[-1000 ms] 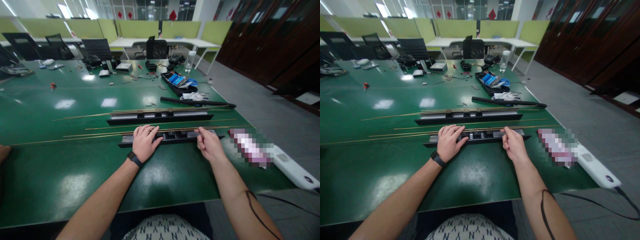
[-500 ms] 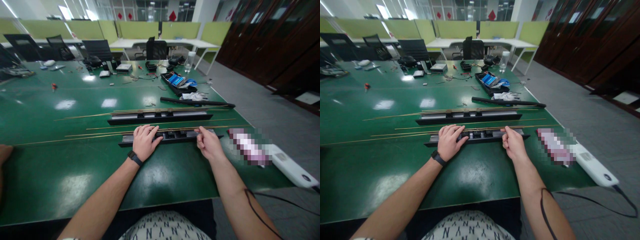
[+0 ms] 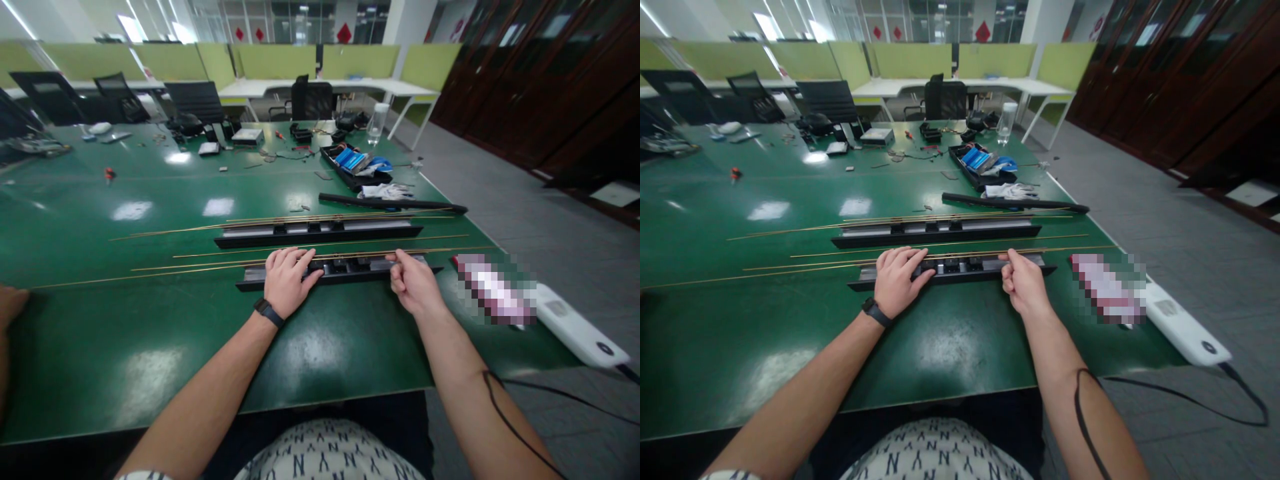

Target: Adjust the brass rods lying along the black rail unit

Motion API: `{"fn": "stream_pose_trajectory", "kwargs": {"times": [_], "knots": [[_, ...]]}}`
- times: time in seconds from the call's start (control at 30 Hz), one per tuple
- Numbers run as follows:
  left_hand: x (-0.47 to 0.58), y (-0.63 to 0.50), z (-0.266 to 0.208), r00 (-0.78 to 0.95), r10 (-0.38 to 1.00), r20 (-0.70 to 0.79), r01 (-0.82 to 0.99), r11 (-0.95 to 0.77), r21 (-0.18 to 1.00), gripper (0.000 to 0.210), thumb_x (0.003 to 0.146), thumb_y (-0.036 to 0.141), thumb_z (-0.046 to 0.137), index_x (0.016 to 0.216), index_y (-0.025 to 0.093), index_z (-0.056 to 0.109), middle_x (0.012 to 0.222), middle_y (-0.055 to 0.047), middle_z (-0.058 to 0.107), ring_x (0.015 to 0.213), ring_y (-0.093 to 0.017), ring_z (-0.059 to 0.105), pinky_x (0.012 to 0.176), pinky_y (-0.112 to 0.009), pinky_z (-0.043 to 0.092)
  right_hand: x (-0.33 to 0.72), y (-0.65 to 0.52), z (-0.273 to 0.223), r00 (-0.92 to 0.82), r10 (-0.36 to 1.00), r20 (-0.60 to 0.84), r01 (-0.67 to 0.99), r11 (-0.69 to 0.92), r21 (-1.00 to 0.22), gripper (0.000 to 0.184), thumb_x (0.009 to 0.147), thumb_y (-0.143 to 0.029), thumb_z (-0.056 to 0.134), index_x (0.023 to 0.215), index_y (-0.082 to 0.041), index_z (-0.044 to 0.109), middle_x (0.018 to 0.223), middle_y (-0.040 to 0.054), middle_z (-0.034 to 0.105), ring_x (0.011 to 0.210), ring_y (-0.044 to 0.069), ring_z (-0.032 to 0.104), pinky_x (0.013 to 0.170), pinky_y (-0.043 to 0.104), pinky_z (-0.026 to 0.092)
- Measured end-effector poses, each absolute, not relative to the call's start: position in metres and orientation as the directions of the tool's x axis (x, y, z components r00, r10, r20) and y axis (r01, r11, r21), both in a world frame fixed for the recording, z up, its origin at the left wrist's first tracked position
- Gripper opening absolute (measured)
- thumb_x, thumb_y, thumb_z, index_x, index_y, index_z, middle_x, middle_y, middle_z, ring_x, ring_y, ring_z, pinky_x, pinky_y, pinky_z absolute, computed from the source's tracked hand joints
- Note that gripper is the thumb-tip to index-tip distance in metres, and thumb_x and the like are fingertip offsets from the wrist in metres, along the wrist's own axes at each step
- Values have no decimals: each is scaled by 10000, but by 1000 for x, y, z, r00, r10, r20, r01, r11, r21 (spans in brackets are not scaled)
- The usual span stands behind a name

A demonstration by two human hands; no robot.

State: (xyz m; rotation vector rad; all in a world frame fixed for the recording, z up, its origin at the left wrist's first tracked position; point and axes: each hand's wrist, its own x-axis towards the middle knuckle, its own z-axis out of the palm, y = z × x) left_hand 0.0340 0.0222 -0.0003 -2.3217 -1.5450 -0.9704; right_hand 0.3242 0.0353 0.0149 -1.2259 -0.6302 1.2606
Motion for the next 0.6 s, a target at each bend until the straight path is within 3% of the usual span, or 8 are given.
{"fn": "stream_pose_trajectory", "kwargs": {"times": [0.6], "knots": [[34, 22, -1, 241, 764, 598, 874, -439, 209, 437, 984, 518, 625, 1351, 284, 669, 1272, -88, 731, 1263, -296, 609, 1128, -491, 357, 325, 35, 18, 264, 932, -249, -360, -145, -922, 263, 878, -398, 762, 878, -151, 672, 471, -51, 510, 298, 45, 314, 294, 156, 206]]}}
